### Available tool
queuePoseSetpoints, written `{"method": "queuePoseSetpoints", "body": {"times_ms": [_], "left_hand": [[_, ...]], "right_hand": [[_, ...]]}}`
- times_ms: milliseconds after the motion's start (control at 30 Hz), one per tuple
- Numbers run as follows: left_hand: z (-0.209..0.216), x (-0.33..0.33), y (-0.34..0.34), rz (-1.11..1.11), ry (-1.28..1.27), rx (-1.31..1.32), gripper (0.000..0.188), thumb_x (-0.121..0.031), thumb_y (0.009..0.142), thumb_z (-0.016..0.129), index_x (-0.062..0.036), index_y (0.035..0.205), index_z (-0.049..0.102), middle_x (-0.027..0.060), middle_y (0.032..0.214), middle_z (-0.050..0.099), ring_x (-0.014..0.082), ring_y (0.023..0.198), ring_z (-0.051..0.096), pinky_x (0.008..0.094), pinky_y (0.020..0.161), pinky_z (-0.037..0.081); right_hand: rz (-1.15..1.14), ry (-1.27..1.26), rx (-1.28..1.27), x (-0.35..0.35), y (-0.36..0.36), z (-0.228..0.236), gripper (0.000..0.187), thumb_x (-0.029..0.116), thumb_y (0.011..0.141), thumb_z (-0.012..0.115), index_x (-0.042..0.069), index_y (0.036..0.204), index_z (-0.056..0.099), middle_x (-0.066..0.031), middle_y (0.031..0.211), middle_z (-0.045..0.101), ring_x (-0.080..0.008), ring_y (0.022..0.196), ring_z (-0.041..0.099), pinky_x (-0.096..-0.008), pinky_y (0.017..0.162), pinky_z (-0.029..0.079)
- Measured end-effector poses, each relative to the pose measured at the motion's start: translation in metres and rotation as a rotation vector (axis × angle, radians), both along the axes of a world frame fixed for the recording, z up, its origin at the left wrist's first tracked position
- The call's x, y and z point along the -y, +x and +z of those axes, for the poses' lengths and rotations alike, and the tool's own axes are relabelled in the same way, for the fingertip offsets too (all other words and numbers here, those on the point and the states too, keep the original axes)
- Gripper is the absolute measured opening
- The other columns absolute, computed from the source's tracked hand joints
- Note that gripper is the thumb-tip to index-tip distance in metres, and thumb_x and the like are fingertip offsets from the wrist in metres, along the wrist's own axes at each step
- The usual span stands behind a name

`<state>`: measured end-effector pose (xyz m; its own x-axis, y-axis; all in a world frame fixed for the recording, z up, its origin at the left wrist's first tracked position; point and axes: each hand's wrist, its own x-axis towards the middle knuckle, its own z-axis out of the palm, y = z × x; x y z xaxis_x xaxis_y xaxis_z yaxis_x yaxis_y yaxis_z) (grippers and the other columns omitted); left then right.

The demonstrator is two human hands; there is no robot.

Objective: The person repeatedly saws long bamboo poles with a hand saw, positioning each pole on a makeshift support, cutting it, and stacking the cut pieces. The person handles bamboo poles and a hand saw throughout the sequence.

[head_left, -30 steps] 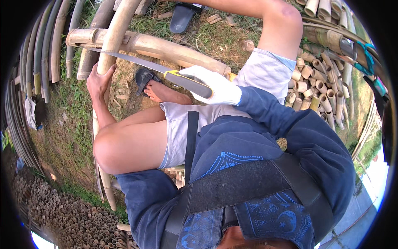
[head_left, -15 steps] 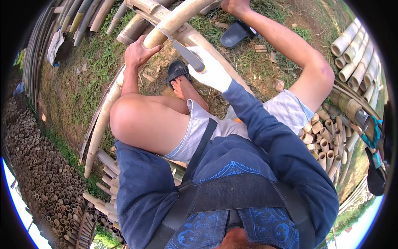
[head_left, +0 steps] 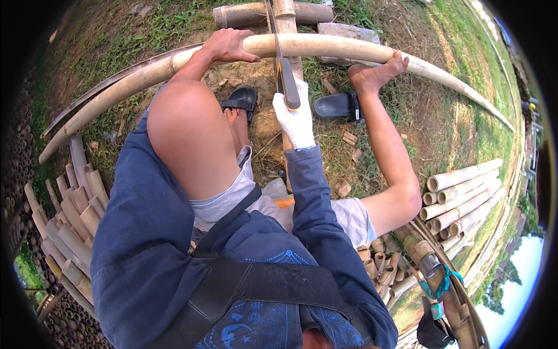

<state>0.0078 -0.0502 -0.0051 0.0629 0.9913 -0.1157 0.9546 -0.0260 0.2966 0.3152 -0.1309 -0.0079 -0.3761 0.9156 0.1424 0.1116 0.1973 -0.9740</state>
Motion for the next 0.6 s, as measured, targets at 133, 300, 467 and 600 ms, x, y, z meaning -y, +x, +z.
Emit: {"method": "queuePoseSetpoints", "body": {"times_ms": [133,300,467,600], "left_hand": [[0.004,0.018,-0.009,0.037,-0.012,0.045,0.102,-0.077,0.07,0.081,-0.0066,0.143,0.071,0.0254,0.107,0.081,0.0437,0.099,0.078,0.0538,0.095,0.061],[-0.008,0.017,-0.001,0.024,0.027,0.051,0.097,-0.075,0.071,0.08,-0.0074,0.14,0.072,0.0253,0.097,0.08,0.0441,0.094,0.078,0.0547,0.092,0.062],[0.003,0.005,0.014,0.033,-0.015,0.033,0.099,-0.08,0.071,0.078,-0.0101,0.141,0.073,0.0244,0.105,0.081,0.0425,0.099,0.079,0.0535,0.095,0.062],[-0.005,0.011,-0.006,0.008,0.048,0.007,0.106,-0.081,0.07,0.081,-0.0042,0.142,0.07,0.0251,0.109,0.081,0.0445,0.102,0.078,0.0525,0.095,0.062]], "right_hand": [[-0.008,0.007,0.193,0.113,0.069,0.027,0.056,0.0,0.097,0.068,-0.001,0.151,0.053,-0.0173,0.142,0.061,-0.0269,0.134,0.061,-0.0377,0.114,0.049],[0.114,-0.239,0.393,0.185,0.16,0.063,0.055,0.002,0.095,0.065,-0.001,0.149,0.054,-0.0194,0.138,0.061,-0.0325,0.13,0.063,-0.0421,0.115,0.047],[-0.016,-0.001,0.053,0.001,0.005,-0.009,0.048,0.005,0.1,0.073,0.001,0.143,0.053,-0.0116,0.124,0.062,-0.0199,0.116,0.062,-0.0328,0.104,0.051],[-0.001,0.023,-0.049,0.001,-0.016,-0.018,0.049,0.003,0.099,0.074,0.0,0.143,0.054,-0.015,0.131,0.063,-0.0223,0.119,0.064,-0.0349,0.104,0.052]]}}
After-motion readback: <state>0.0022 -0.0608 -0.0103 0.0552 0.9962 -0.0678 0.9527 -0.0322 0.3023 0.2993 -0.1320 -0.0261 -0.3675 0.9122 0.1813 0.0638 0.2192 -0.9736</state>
